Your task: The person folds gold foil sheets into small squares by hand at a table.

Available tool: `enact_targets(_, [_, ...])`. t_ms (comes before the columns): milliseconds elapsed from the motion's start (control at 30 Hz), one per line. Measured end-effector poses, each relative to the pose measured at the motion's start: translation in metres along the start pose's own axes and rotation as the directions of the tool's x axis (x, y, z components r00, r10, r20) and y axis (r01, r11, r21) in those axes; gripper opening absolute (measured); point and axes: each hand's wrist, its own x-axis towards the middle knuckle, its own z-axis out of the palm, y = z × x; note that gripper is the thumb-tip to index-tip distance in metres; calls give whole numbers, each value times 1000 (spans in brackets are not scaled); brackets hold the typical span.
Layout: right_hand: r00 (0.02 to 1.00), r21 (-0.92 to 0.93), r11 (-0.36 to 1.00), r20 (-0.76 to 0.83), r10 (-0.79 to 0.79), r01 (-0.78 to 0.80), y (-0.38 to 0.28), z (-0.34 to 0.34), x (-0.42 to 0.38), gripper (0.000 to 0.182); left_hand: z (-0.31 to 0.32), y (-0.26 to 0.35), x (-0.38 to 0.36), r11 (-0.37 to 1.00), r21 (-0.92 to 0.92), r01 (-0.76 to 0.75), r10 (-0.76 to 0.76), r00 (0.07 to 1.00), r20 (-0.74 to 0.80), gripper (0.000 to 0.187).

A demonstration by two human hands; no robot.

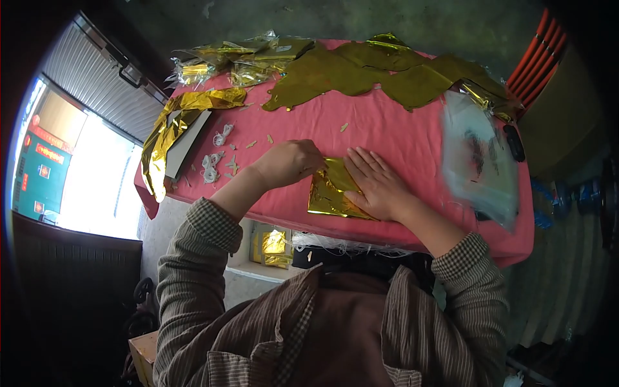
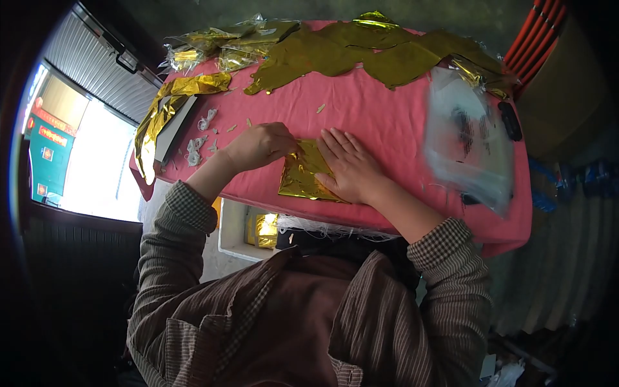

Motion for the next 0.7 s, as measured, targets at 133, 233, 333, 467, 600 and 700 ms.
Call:
enact_targets(133, [1000,4,1000,-9,6,-6,-1,1,1,68,2,3,-5,1000,4,16,-16,997,-75,11])
enact_targets(233, [1000,4,1000,-27,1,-1,1,4,-1,68,9,5,-11,998,59,-38,44,993,-113,17])
enact_targets(333, [999,7,1000,-40,-8,9,2,5,-1,69,14,9,-17,991,125,-56,74,986,-148,18])
enact_targets(467, [1000,5,1000,-27,-10,10,2,4,-1,70,14,13,-24,996,93,-4,18,989,-149,24])
enact_targets(600, [999,53,998,-35,-22,24,2,1,-1,67,15,17,-36,988,-105,113,-128,981,-143,36])
enact_targets(700, [999,15,999,16,-47,46,0,-2,0,64,8,23,-41,991,-68,113,-120,987,-106,38])
